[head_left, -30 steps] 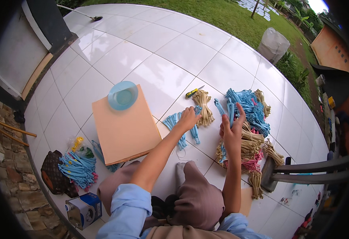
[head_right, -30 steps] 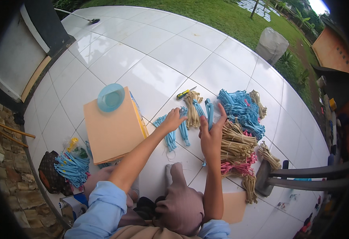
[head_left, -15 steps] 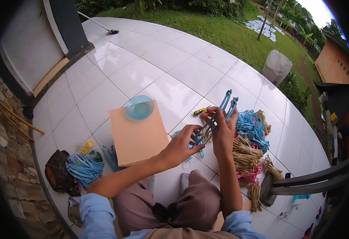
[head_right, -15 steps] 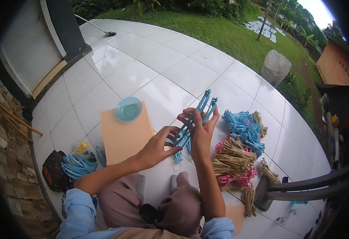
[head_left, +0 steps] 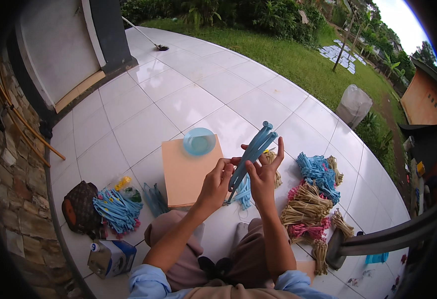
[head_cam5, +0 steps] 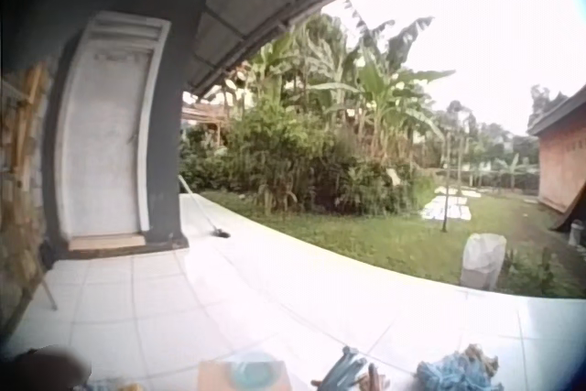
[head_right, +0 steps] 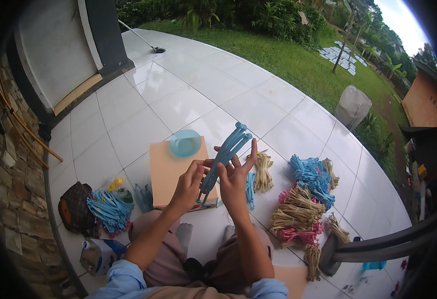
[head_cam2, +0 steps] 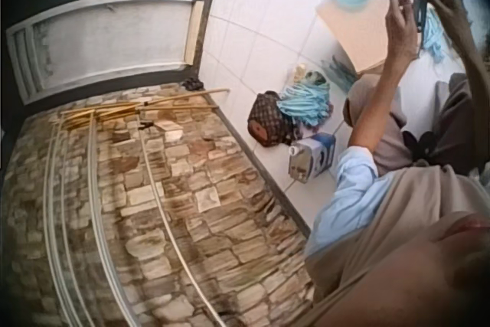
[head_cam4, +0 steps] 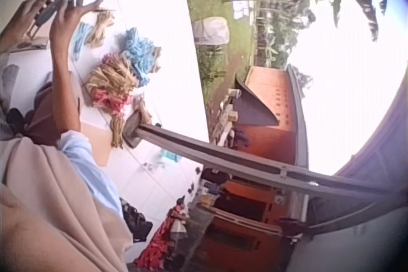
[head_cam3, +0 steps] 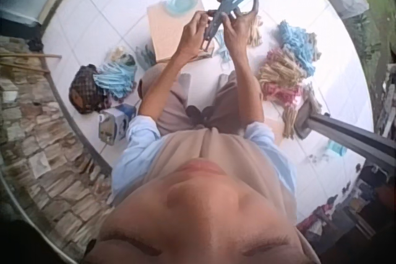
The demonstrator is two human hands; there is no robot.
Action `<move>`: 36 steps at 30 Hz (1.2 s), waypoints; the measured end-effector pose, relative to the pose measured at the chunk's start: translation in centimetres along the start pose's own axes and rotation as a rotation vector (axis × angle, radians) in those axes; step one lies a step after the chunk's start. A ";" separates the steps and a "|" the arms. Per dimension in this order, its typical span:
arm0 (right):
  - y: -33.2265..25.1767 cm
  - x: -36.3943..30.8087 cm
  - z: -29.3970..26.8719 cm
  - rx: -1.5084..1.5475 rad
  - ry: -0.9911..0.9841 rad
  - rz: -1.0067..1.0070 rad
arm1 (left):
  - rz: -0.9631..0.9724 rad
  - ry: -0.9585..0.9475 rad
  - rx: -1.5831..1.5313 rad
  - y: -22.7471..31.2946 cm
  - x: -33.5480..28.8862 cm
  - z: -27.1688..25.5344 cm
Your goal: The person picks up blue and green plastic shoe components from a floor, places them onto a cardboard box, and assembles them by hand.
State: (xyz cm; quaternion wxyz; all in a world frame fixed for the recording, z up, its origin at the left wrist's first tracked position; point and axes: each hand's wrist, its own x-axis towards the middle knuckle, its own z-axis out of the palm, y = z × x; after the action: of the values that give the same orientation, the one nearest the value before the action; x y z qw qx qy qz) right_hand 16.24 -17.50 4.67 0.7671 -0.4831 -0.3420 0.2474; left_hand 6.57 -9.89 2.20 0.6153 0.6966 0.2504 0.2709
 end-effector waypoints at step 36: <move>-0.4 -0.7 -6.9 -0.543 -0.022 0.110 | -0.032 -0.325 -1.031 -0.8 2.2 5.8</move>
State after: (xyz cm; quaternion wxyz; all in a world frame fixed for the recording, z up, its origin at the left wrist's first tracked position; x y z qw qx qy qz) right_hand 21.02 -22.13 2.77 0.5910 -0.6862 -0.3776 0.1932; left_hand 12.11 -12.45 0.96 0.9123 0.3331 -0.0029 0.2381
